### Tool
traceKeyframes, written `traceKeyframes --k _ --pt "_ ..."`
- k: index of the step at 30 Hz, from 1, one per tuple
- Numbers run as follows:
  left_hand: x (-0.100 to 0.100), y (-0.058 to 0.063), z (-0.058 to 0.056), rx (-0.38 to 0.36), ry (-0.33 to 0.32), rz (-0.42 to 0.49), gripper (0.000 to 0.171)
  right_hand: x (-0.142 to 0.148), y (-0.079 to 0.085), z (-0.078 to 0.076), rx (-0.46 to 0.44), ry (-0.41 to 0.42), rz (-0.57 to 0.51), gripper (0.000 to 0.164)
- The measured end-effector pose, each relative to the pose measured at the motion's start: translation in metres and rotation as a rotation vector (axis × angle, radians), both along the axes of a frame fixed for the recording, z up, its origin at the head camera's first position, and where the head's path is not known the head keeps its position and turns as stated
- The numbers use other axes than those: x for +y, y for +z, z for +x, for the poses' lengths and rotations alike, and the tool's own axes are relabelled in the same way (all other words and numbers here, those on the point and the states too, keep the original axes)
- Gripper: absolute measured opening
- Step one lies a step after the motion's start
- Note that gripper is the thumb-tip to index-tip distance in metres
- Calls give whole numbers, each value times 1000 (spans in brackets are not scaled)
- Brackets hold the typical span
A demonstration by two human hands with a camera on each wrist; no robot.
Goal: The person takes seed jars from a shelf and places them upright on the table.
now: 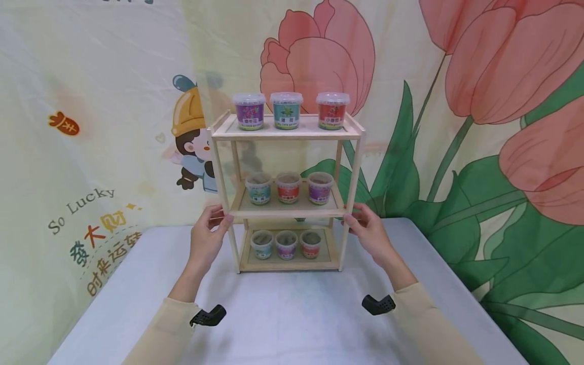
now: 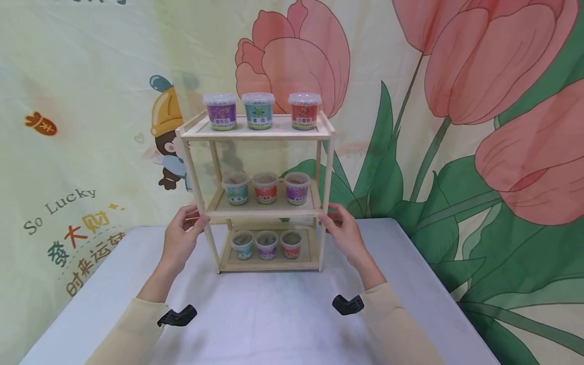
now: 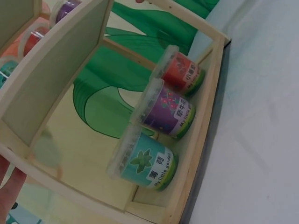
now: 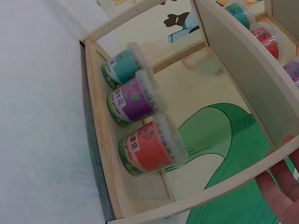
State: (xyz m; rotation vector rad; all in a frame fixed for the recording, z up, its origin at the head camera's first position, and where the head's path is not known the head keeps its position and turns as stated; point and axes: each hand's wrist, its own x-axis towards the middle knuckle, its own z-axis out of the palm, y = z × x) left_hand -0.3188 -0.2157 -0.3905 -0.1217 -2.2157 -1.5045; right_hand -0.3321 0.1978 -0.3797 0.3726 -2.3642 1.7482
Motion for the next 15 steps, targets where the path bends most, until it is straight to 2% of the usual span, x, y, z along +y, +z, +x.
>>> traceKeyframes --k 4,15 --pt "2 2 2 -5 24 6 49 -2 -1 0 5 -1 -2 47" --pt "7 2 -3 9 0 47 47 4 2 1 13 35 45 50"
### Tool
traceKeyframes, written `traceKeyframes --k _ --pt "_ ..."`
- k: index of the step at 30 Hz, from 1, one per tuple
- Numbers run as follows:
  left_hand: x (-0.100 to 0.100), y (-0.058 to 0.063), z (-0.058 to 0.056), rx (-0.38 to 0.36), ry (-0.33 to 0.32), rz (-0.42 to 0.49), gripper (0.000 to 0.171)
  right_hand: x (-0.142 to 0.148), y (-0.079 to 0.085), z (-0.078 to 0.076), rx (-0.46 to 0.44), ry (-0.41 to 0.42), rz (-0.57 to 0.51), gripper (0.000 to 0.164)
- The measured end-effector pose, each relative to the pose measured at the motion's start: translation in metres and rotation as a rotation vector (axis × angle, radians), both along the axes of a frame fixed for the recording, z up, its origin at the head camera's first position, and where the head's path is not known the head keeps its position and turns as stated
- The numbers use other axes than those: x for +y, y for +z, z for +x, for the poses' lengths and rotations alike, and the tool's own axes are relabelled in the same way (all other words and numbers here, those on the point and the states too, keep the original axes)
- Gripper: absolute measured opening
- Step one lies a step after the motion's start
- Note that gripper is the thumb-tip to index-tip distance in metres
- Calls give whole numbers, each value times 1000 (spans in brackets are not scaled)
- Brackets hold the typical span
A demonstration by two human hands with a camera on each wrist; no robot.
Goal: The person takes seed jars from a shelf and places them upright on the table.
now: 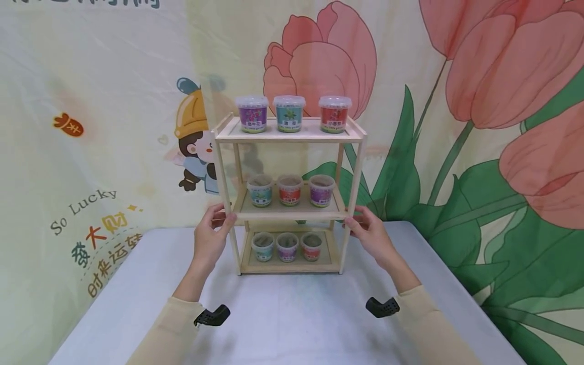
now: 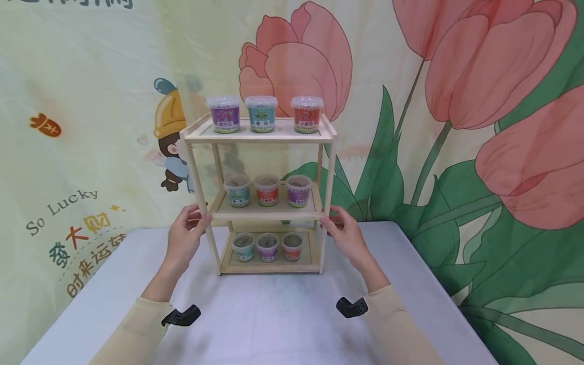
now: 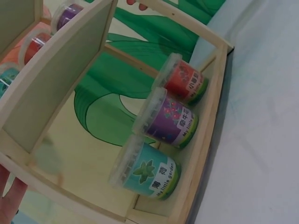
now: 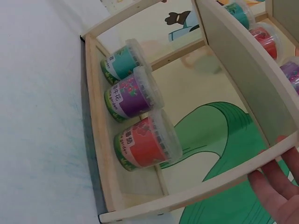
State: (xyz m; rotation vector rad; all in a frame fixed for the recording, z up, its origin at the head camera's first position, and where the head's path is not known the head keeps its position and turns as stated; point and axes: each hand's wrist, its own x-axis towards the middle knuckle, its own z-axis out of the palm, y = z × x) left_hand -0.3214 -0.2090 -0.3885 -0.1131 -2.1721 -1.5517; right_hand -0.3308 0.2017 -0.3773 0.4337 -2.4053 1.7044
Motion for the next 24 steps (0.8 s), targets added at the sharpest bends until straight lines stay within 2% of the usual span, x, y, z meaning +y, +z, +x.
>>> traceKeyframes --k 4,8,11,17,24 --pt "4 0 0 -9 -29 16 45 10 10 5 -2 9 63 55" --pt "6 -1 0 -9 -35 12 45 16 37 14 37 -25 108 63" --pt "5 -3 0 -2 -27 11 45 18 68 21 90 -44 122 66" --pt "2 -4 1 8 -20 -7 45 13 138 35 274 -69 110 62" --pt "-2 -3 1 23 -23 -20 45 -15 210 45 468 -128 63 55"
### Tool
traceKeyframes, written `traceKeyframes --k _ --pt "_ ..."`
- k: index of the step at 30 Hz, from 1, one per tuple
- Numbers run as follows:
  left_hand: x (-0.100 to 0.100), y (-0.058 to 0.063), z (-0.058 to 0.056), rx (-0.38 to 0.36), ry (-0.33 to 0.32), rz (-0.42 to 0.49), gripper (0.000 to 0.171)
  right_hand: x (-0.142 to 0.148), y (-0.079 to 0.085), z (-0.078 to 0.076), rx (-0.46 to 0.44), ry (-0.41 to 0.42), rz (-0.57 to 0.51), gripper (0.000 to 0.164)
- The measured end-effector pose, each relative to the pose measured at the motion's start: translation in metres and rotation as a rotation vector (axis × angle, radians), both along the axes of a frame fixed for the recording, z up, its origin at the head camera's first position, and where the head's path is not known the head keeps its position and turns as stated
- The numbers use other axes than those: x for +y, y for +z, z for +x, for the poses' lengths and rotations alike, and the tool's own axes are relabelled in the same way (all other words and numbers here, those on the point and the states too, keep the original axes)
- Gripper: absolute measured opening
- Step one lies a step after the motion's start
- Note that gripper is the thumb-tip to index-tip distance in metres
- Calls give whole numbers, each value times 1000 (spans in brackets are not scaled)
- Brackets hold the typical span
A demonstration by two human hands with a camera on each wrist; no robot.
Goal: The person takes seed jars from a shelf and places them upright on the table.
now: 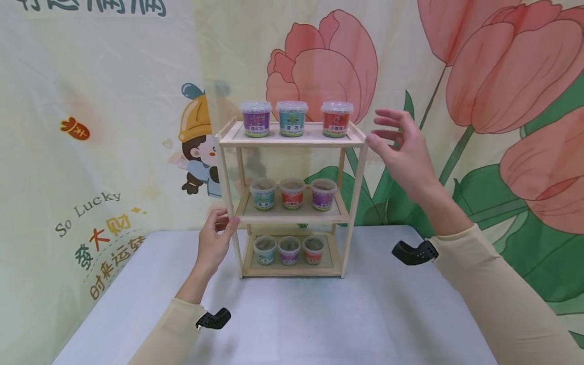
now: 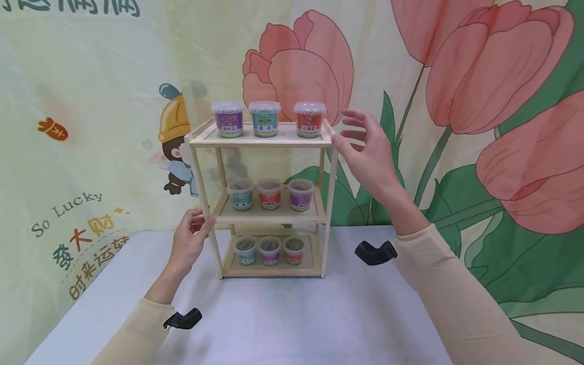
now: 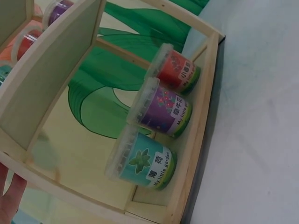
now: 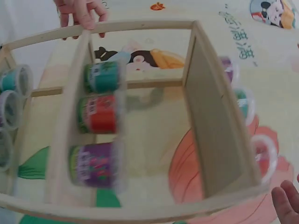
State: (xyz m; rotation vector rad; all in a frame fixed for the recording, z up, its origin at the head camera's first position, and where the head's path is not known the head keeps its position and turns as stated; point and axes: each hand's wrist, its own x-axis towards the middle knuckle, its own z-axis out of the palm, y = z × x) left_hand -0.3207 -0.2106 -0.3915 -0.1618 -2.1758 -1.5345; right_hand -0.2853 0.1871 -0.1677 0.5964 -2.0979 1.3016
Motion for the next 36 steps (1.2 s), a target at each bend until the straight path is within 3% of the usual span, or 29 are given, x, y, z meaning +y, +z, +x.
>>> traceKeyframes --k 6,13,18,24,36 --pt "-1 -2 -1 6 5 6 44 -36 42 1 52 78 51 53" --pt "-2 -4 -2 8 9 9 43 -82 68 -3 -105 171 142 59" --pt "-5 -5 -1 0 29 1 41 -113 70 -14 -182 203 217 64" --pt "-6 -7 0 -22 19 18 44 -144 59 -27 -273 265 209 63" --pt "4 -4 -1 36 38 41 45 -160 54 -30 -357 190 254 68"
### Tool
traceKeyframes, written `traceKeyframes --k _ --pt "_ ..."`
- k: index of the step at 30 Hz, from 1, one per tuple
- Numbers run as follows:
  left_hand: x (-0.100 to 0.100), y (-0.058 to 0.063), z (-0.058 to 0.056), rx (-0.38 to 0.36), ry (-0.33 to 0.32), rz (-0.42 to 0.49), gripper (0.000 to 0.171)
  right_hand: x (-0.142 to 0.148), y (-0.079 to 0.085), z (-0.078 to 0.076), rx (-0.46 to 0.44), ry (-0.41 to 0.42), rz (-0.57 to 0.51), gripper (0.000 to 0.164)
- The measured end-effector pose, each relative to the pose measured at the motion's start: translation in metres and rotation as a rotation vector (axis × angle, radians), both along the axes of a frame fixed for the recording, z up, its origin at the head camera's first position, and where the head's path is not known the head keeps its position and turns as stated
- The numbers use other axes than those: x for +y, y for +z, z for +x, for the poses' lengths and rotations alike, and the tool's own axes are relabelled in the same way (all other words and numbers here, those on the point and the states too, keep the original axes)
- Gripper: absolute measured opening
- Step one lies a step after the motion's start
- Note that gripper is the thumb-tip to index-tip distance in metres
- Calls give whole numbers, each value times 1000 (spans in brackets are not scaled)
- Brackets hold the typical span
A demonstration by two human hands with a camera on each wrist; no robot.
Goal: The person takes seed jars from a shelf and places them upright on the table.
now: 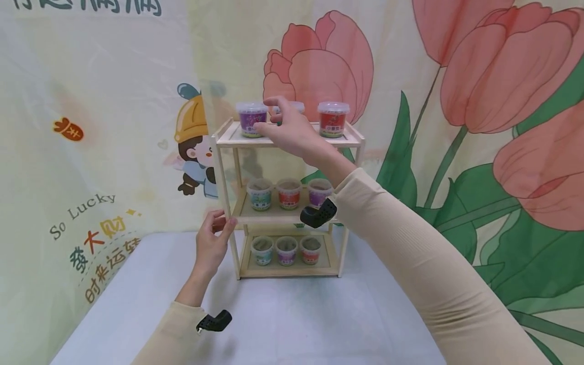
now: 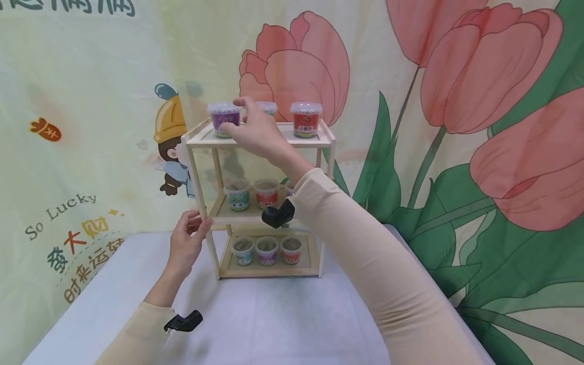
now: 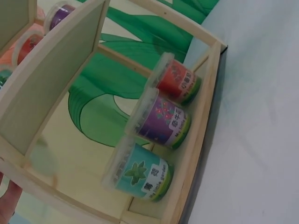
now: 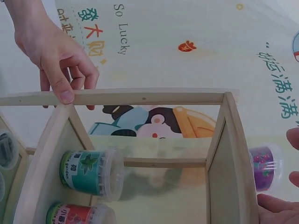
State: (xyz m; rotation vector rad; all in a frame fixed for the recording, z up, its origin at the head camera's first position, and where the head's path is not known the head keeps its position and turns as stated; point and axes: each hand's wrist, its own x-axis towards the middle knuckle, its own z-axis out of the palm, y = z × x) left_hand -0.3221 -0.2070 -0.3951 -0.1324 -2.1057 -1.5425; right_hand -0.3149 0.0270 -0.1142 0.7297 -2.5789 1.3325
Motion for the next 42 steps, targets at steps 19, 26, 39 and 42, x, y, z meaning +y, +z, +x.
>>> traceKeyframes --k 19,26,39,42 --pt "11 2 0 49 47 107 40 -29 7 -18 -5 -4 89 79" --pt "9 4 1 18 12 112 43 -35 9 -26 9 -18 135 74" --pt "4 3 1 21 16 88 43 -42 -5 -38 171 -5 142 57" --pt "3 1 1 15 15 86 43 -41 -8 -39 184 -3 134 56"
